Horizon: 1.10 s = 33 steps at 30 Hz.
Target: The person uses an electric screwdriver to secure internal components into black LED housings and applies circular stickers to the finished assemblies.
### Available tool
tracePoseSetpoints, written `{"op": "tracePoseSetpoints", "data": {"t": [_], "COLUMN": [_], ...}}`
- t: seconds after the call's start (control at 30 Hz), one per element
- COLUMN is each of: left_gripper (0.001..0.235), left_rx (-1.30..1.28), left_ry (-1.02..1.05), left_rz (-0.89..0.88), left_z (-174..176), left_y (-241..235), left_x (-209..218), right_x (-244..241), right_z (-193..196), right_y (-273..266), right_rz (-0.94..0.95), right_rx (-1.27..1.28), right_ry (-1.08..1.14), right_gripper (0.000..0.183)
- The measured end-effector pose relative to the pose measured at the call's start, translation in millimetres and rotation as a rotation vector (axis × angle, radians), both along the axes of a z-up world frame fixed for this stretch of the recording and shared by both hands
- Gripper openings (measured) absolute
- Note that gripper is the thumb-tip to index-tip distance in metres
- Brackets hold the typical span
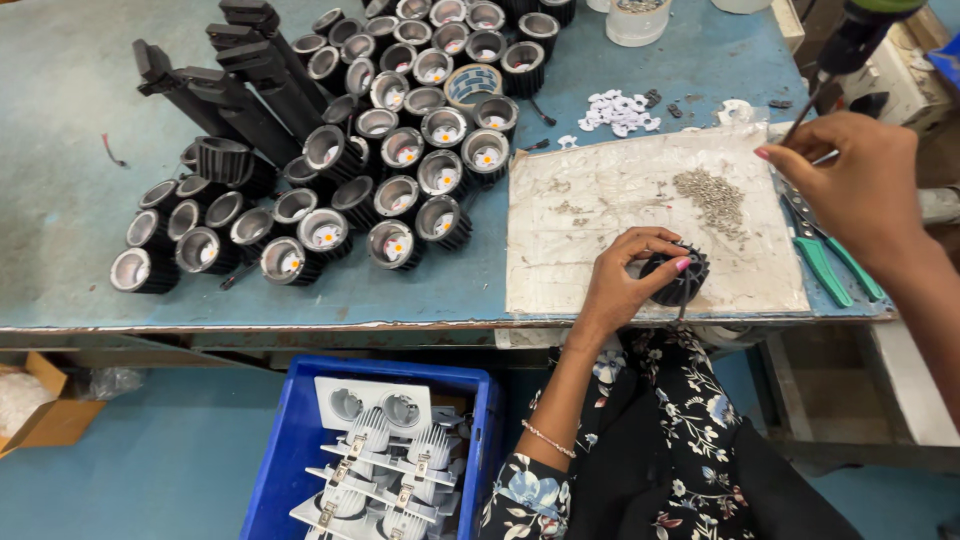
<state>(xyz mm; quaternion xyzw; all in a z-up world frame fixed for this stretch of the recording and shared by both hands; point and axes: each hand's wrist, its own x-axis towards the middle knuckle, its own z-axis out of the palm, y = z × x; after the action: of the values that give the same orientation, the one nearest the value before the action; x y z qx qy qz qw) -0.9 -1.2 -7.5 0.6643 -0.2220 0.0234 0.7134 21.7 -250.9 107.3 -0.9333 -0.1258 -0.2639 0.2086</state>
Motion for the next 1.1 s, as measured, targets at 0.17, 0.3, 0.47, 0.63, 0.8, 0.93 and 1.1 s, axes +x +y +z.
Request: {"op": "tracePoseSetpoints", "data": {"t": [0.17,0.3,0.47,0.63,0.8,0.93,1.1], "left_gripper": [0.019,0.019,0.019,0.018,0.016,0.016,0.015], "left_rx": [0.008,0.028,0.019,0.013,-0.016,-0.005,-0.002], "left_ry": [-0.001,0.018,0.017,0.021,0.019,0.008,-0.012], "left_rz": [0.005,0.006,0.000,0.001,-0.011,-0.009,-0.008], "left_z": [2.6,5.7,9.5,12.5,13.3,11.8,10.0], "left_y": [0.7,1.6,2.2,2.4,1.6,1.4,1.2], "left_x": [-0.1,-1.3,-1.4,-3.3,-2.6,-1.2,-0.5], "right_x": [-2.8,-4.4,-8.8,-6.4,9.7,27.8,45.0], "right_z": [7.5,15.8,18.5,18.6,12.0,-6.1,-36.1], "right_y": [1.8,2.7,1.0,-5.6,-12.3,-11.7,-3.1], "right_rz": [-0.053,-0.062,-0.064,-0.130,-0.008,0.120,0.271], "right_rx": [0.010,0.070,0.164,0.097,0.203,0.480,0.765], "right_ry": [0.048,0.180,0.180,0.108,0.014,0.139,0.201], "right_gripper": [0.027,0.019,0.019,0.021,0.022,0.021,0.020]}}
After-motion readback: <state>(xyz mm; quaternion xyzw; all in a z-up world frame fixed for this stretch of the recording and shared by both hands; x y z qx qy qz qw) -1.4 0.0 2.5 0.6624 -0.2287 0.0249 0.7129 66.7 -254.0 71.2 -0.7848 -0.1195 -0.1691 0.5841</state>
